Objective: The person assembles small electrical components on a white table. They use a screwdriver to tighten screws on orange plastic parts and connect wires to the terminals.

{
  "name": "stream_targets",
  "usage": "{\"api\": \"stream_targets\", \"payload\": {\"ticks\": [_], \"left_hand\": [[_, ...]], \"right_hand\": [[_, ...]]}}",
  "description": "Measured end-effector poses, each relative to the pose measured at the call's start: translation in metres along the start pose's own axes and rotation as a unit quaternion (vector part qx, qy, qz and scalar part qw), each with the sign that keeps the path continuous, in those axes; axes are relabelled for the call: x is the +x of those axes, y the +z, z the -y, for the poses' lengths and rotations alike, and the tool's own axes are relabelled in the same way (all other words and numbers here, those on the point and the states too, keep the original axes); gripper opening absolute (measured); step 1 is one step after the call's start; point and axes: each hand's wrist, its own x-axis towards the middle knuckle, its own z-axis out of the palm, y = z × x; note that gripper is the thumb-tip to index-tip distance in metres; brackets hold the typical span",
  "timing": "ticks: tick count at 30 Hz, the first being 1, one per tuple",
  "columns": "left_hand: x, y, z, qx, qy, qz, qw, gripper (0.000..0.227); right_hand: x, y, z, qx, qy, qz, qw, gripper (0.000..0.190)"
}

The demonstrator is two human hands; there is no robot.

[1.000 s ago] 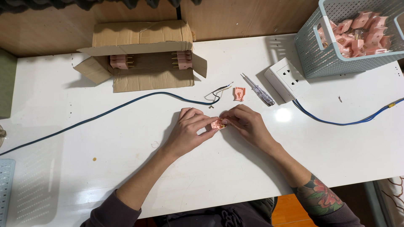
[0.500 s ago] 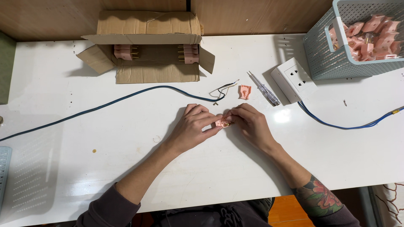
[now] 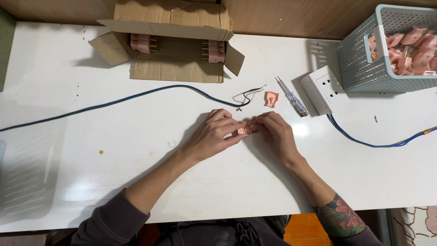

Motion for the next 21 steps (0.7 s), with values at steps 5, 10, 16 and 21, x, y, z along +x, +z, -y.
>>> {"api": "stream_targets", "payload": {"ticks": [5, 10, 16, 21], "left_hand": [[0.0, -0.001, 0.001, -0.002, 0.007, -0.006, 1.0, 0.012], [0.0, 0.004, 0.005, 0.034, 0.039, -0.007, 0.999, 0.005], [-0.003, 0.01, 0.009, -0.014, 0.006, -0.021, 1.0, 0.008], [-0.002, 0.011, 0.008, 0.004, 0.027, -0.021, 0.999, 0.004]], "right_hand": [[-0.002, -0.001, -0.004, -0.005, -0.006, 0.005, 1.0, 0.004], [0.0, -0.002, -0.002, -0.081, -0.068, 0.006, 0.994, 0.007], [-0.005, -0.001, -0.015, -0.043, -0.052, -0.021, 0.997, 0.007], [0.008, -0.016, 0.007, -0.022, -0.023, -0.042, 0.999, 0.009]]}}
